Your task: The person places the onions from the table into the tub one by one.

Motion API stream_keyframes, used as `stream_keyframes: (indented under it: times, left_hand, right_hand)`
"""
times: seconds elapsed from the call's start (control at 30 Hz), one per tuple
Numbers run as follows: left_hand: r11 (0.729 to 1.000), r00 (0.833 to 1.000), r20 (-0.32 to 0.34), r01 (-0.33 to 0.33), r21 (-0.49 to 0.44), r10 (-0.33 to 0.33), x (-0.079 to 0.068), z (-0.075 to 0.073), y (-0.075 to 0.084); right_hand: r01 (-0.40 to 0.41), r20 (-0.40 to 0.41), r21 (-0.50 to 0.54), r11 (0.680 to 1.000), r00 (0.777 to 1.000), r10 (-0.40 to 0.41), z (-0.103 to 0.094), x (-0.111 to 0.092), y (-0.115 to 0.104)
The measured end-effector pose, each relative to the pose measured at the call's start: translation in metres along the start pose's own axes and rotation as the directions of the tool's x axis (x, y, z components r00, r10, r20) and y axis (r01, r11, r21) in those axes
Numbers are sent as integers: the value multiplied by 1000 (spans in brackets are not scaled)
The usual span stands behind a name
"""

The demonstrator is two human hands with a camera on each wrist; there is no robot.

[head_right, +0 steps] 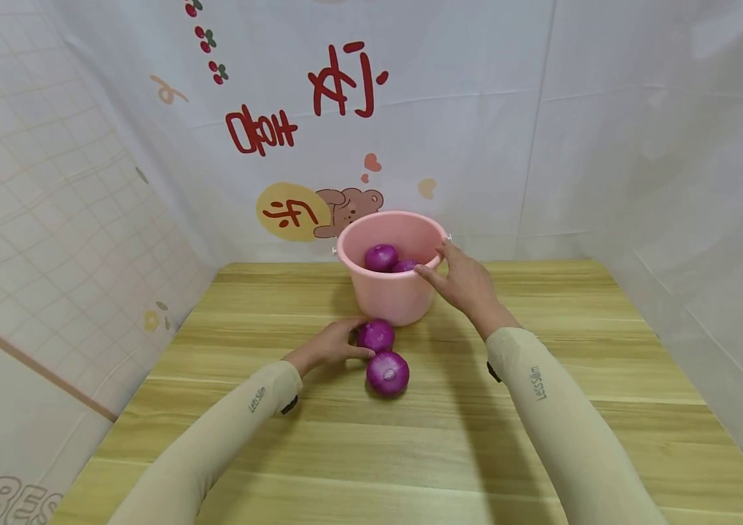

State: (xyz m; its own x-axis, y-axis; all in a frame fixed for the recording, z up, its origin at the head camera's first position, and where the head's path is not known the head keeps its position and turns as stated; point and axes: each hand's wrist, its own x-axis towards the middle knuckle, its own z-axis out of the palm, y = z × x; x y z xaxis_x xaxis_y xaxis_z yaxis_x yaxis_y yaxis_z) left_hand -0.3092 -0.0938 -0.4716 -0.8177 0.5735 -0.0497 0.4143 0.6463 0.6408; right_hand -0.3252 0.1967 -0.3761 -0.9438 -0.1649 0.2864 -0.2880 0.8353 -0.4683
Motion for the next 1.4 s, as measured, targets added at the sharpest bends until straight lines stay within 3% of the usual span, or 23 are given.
stream_keyframes:
  times: [0.47,0.9,1.13,1.4]
  left_hand:
    - [999,1000,-9,5,-41,-5,-1,-2,0]
    - [997,996,-55,74,-37,-76,-9,-10,-7]
    - [992,991,-88,99,-74,-106,-19,-20,-9]
    - [995,986,-151,54,-81,-66,-28,-40,3]
  right_hand:
    - [-6,17,0,1000,1000,6,-1,0,-2]
    - [2,13,-5,1000,1000,-2,-1,0,0]
    - [8,22,-6,1000,1000,-8,-1,0,0]
    - [12,20,-11,1000,1000,-12,-1,0,0]
